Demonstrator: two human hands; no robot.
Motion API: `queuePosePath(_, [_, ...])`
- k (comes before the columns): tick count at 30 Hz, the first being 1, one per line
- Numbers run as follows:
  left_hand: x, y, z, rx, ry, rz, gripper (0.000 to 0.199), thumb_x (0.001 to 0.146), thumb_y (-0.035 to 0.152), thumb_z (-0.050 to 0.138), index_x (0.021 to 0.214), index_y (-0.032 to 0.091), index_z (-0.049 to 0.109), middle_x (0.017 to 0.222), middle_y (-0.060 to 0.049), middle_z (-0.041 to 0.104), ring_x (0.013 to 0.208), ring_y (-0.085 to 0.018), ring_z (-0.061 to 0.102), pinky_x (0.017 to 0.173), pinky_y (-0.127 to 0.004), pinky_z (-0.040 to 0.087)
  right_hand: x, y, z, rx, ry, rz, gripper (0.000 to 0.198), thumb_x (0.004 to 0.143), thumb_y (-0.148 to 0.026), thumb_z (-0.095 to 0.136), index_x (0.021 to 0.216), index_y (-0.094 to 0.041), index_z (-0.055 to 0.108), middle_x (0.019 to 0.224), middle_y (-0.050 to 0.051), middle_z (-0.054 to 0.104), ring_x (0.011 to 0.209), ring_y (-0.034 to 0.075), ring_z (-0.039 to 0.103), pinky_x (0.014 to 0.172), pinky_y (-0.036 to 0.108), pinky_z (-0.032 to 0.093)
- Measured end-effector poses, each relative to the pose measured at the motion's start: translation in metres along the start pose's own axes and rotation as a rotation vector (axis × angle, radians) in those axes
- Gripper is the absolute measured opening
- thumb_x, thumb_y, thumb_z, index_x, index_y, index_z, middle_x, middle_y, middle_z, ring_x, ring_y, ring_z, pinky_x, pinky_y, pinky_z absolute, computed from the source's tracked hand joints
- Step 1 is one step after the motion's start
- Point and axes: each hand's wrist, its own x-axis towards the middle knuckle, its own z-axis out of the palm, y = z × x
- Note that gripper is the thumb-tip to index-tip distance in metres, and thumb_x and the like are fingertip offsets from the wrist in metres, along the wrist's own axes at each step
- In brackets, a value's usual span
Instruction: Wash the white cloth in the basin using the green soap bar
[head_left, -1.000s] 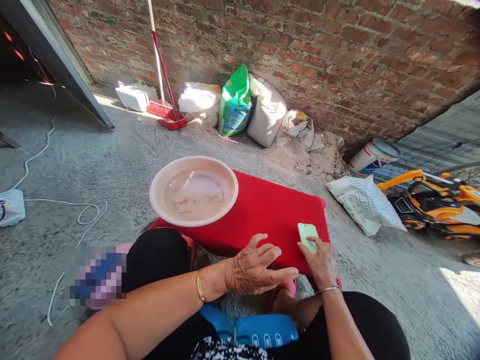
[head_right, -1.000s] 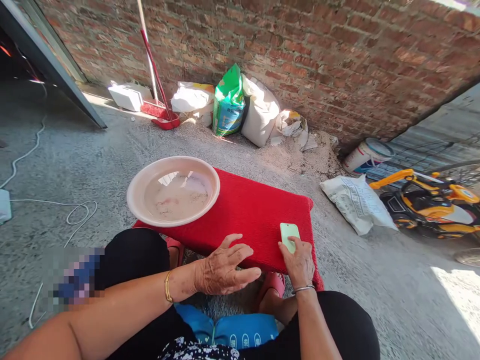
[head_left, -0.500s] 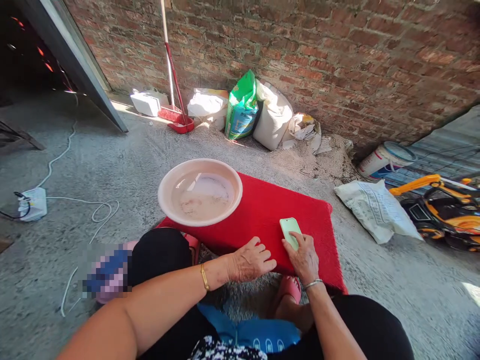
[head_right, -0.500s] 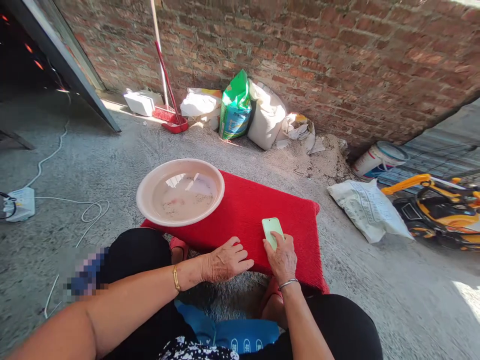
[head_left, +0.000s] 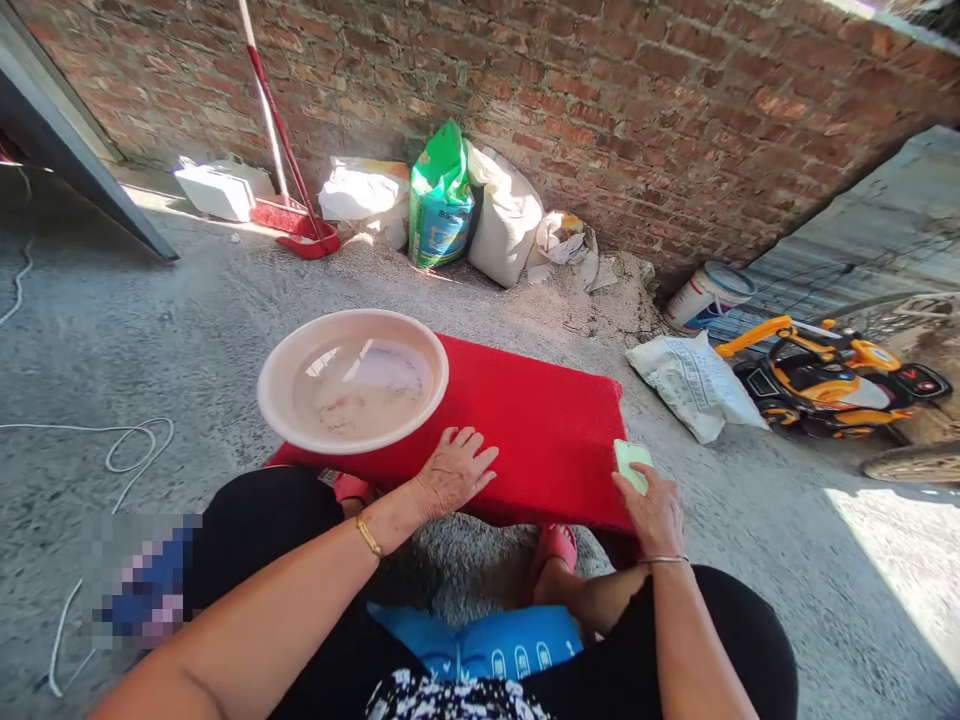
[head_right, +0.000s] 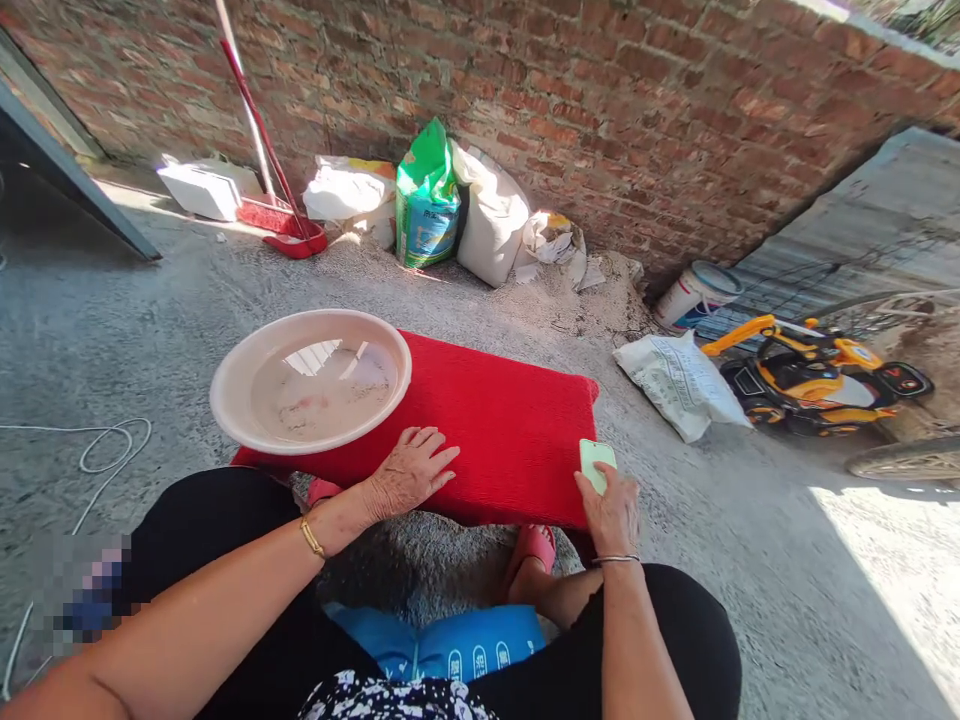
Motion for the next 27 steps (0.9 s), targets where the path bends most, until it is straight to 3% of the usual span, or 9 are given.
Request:
queuePosePath(5, [0.001,-0.005,0.009,-0.044,-0.057,-0.046,0.055,0.087,0.055,0.051,0.134,0.027,0.054,0.143,-0.013,0.048,0.138,-0.033,0.033,0.109,-0.056,0.024,-0.035,-0.05,0.014,0.133,-0.094,-0.299,0.047,0.083,-0.055,0.05,0.117,-0.026,0.062,0.103,0.008,0.052,0.096,0.022,0.056,0.075,0.033,0.047])
queuePosePath(8, [0.004,-0.007,0.015,-0.071,-0.099,-0.053,0.055,0.089,0.056,0.048,0.136,0.028,0.051,0.148,-0.012,0.043,0.141,-0.032,0.03,0.111,-0.057,0.022,-0.043,-0.061,0.02,0.057,-0.157,-0.325,0.042,0.085,-0.052,0.05,0.119,-0.029,0.061,0.106,0.006,0.05,0.094,0.021,0.057,0.07,0.03,0.046])
queuePosePath(11, [0.004,-0.011,0.02,-0.079,-0.141,-0.095,0.057,0.089,0.057,0.047,0.139,0.029,0.049,0.149,-0.012,0.042,0.142,-0.031,0.029,0.112,-0.058,0.021,-0.03,-0.038,0.015,-0.029,-0.172,-0.211,0.042,0.084,-0.05,0.052,0.119,-0.029,0.061,0.106,0.007,0.05,0.095,0.022,0.057,0.074,0.032,0.046])
queuePosePath(17, [0.0,-0.024,0.024,-0.086,-0.178,-0.169,0.057,0.09,0.054,0.047,0.141,0.031,0.046,0.153,-0.01,0.037,0.144,-0.031,0.025,0.114,-0.058,0.019,-0.005,0.04,-0.006,-0.034,-0.062,0.122,0.055,0.08,-0.054,0.051,0.124,-0.022,0.058,0.1,0.011,0.054,0.104,0.029,0.052,0.085,0.041,0.043])
queuePosePath(20, [0.002,-0.028,0.021,-0.086,-0.179,-0.227,0.056,0.089,0.051,0.05,0.141,0.028,0.047,0.153,-0.011,0.036,0.143,-0.03,0.027,0.115,-0.053,0.021,-0.007,0.053,-0.008,0.006,0.004,0.183,0.059,0.077,-0.058,0.051,0.121,-0.02,0.06,0.099,0.013,0.055,0.103,0.031,0.051,0.084,0.043,0.042])
queuePosePath(22, [0.005,-0.029,0.018,-0.082,-0.187,-0.244,0.056,0.089,0.05,0.051,0.141,0.027,0.047,0.153,-0.011,0.037,0.143,-0.03,0.027,0.115,-0.052,0.021,-0.015,0.048,-0.006,0.072,0.051,0.11,0.06,0.076,-0.062,0.05,0.116,-0.019,0.062,0.098,0.012,0.056,0.1,0.03,0.052,0.085,0.044,0.043])
queuePosePath(24, [0.007,-0.029,0.016,-0.067,-0.203,-0.248,0.056,0.09,0.05,0.05,0.141,0.027,0.048,0.152,-0.011,0.038,0.143,-0.031,0.028,0.115,-0.052,0.021,-0.028,0.035,-0.002,0.151,0.062,-0.067,0.057,0.077,-0.064,0.049,0.11,-0.02,0.064,0.097,0.011,0.056,0.098,0.027,0.052,0.086,0.042,0.044])
queuePosePath(27, [0.009,-0.028,0.016,-0.036,-0.211,-0.241,0.055,0.09,0.05,0.049,0.139,0.026,0.05,0.151,-0.012,0.039,0.142,-0.032,0.029,0.114,-0.052,0.021,-0.05,0.015,0.006,0.187,-0.025,-0.334,0.047,0.08,-0.059,0.052,0.109,-0.023,0.064,0.102,0.008,0.055,0.097,0.023,0.054,0.083,0.036,0.046])
